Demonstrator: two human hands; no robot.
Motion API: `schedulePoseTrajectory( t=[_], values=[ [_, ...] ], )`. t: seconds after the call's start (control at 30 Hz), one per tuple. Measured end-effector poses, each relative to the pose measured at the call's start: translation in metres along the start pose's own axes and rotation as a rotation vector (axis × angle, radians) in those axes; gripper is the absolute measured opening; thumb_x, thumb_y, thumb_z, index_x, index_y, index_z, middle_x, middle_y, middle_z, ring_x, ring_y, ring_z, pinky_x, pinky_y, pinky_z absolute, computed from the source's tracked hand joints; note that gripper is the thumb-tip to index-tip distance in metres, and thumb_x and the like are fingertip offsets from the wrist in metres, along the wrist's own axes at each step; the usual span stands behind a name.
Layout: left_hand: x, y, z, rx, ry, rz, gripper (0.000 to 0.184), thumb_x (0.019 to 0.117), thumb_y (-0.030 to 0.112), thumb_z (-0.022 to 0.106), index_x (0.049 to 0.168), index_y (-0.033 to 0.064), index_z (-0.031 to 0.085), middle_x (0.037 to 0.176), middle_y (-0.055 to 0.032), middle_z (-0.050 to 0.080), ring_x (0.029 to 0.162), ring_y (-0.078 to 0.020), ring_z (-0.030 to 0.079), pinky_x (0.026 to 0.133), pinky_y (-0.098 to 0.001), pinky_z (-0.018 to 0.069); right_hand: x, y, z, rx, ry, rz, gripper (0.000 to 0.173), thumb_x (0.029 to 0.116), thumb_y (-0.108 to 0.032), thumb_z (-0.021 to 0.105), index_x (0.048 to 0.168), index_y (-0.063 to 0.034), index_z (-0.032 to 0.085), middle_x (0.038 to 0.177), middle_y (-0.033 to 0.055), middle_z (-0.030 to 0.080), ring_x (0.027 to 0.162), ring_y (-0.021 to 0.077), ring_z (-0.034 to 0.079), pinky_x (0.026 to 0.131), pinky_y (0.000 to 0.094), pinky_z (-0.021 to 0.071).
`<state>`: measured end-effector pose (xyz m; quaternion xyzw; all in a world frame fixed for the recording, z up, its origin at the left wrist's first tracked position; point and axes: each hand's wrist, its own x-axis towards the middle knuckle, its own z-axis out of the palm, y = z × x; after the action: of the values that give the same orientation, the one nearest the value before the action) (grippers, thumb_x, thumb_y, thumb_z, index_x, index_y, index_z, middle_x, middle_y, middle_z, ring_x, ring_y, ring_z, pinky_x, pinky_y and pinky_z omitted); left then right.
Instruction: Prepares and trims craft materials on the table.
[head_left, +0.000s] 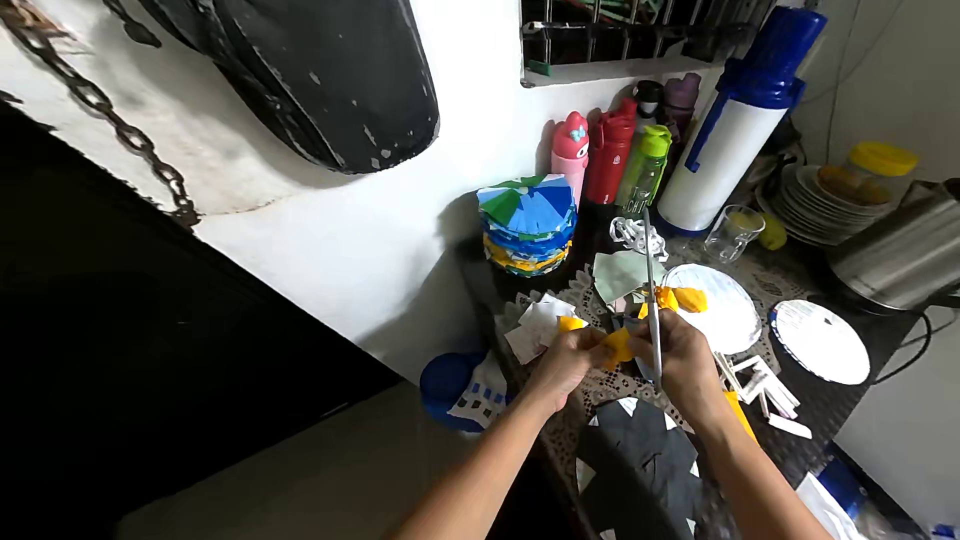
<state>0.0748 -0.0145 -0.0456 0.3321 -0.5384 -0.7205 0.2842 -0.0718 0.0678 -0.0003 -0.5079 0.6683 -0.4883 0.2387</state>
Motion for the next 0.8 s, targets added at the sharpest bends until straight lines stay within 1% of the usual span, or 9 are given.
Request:
schedulePoseTrajectory(
  t=[0.1,0.17,0.2,0.23,0.27,0.37,0.5,0.67,0.8],
  values=[
    [0.008,0.004,-0.003,0.475,0.040,0.126,0.018,0.0997,0.005,0.057,0.109,-0.0023,0.071,0.097,-0.0096,0.070,0.088,-0.0120,0.065,0.083,-0.0298,0.0531,0.003,0.002,-0.005,-0.056,0.012,0.008,0.010,0.0884,-0.006,0.070,0.096,-0.0037,0.064,0.078,-0.0018,0.063,0.065,0.0018,0.059,0.061,0.0192,0.0499],
    [0.008,0.012,-0.002,0.762,0.037,0.139,0.033,0.0991,-0.003,0.051,0.127,0.0020,0.069,0.130,-0.0158,0.067,0.123,-0.0234,0.062,0.107,-0.0398,0.0467,0.004,0.004,-0.010,-0.078,0.022,0.007,0.010,0.0887,-0.005,0.070,0.096,-0.0035,0.064,0.079,-0.0012,0.064,0.066,0.0017,0.059,0.061,0.0192,0.0506],
    [0.008,0.015,-0.001,0.846,0.010,0.116,0.044,0.0977,-0.006,0.048,0.138,0.0040,0.062,0.149,-0.0175,0.054,0.140,-0.0280,0.050,0.117,-0.0424,0.0375,0.005,0.004,-0.012,-0.079,0.030,0.006,0.009,0.0887,-0.005,0.070,0.095,-0.0033,0.064,0.078,-0.0009,0.063,0.065,0.0020,0.059,0.061,0.0192,0.0504],
    [0.007,0.016,0.000,0.869,0.002,0.093,0.050,0.0968,-0.008,0.048,0.144,0.0046,0.057,0.156,-0.0181,0.046,0.147,-0.0299,0.041,0.121,-0.0429,0.0320,0.006,0.004,-0.013,-0.076,0.038,0.004,0.008,0.0884,-0.005,0.070,0.094,-0.0035,0.064,0.077,-0.0010,0.063,0.065,0.0023,0.059,0.061,0.0192,0.0504],
    [0.005,0.014,0.001,0.825,0.015,0.086,0.050,0.0971,-0.007,0.048,0.145,0.0044,0.056,0.155,-0.0177,0.047,0.146,-0.0289,0.043,0.120,-0.0421,0.0329,0.006,0.004,-0.015,-0.067,0.044,0.002,0.008,0.0880,-0.004,0.070,0.094,-0.0041,0.064,0.076,-0.0017,0.064,0.064,0.0020,0.059,0.060,0.0189,0.0503],
    [-0.007,0.002,0.007,0.390,0.084,0.051,0.032,0.1057,0.011,0.049,0.132,0.0003,0.064,0.131,-0.0152,0.065,0.121,-0.0200,0.061,0.104,-0.0377,0.0471,0.004,0.002,-0.020,-0.020,0.041,-0.012,0.009,0.0877,-0.005,0.071,0.092,-0.0055,0.064,0.075,-0.0036,0.063,0.063,0.0008,0.059,0.059,0.0176,0.0497],
    [-0.017,-0.005,0.017,-0.123,0.006,-0.171,0.044,0.1129,0.032,0.032,0.131,0.0044,0.061,0.125,-0.0054,0.064,0.107,-0.0120,0.062,0.090,-0.0295,0.0500,-0.002,-0.001,-0.024,0.070,-0.002,-0.035,0.011,0.0860,-0.002,0.070,0.093,-0.0059,0.063,0.077,-0.0049,0.065,0.065,-0.0004,0.061,0.060,0.0157,0.0505],
    [-0.019,-0.002,0.028,-0.410,-0.034,-0.286,0.022,0.1077,0.016,0.049,0.121,0.0034,0.061,0.106,-0.0072,0.066,0.092,-0.0157,0.066,0.083,-0.0307,0.0562,-0.010,0.000,-0.033,0.129,-0.054,-0.046,0.011,0.0854,-0.002,0.070,0.093,-0.0077,0.064,0.077,-0.0063,0.065,0.064,-0.0010,0.059,0.059,0.0149,0.0494],
    [-0.024,-0.001,0.034,-0.344,-0.056,-0.152,0.009,0.1002,-0.001,0.056,0.108,0.0020,0.059,0.096,-0.0043,0.065,0.087,-0.0118,0.065,0.083,-0.0282,0.0565,-0.016,0.003,-0.040,0.121,-0.062,-0.044,0.012,0.0849,-0.002,0.070,0.093,-0.0084,0.063,0.078,-0.0070,0.066,0.065,-0.0015,0.060,0.060,0.0148,0.0503]
  ],
)
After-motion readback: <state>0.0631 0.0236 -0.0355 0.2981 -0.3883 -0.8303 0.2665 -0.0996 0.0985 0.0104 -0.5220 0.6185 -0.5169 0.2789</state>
